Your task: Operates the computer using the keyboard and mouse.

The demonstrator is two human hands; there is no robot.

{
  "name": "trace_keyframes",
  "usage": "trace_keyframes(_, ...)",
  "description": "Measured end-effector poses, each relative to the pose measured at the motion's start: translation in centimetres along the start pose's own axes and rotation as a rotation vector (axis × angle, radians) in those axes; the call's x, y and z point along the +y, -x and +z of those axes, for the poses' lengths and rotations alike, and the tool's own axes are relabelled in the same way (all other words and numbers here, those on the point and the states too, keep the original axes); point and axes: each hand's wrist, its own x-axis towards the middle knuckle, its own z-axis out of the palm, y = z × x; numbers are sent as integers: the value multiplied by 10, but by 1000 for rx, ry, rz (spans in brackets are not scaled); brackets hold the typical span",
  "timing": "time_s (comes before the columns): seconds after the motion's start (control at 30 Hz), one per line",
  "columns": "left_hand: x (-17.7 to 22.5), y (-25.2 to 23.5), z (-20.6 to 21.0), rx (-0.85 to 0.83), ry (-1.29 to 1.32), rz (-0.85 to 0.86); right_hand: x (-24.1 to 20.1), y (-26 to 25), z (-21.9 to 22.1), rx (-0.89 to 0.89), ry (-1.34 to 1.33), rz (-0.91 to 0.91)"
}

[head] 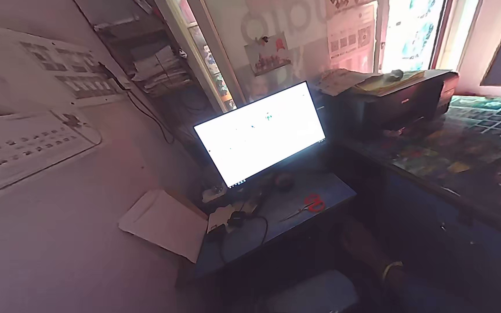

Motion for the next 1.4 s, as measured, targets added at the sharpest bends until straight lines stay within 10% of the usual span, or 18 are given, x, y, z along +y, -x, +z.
trace_keyframes(0.17, 13, -8, -15, -248, 102, -88, 3, 0, 1, -5, 1, 7)
trace_keyframes(1.4, -13, -11, 37, -13, 132, 78, 10, -4, 9, 85, -31, -131)
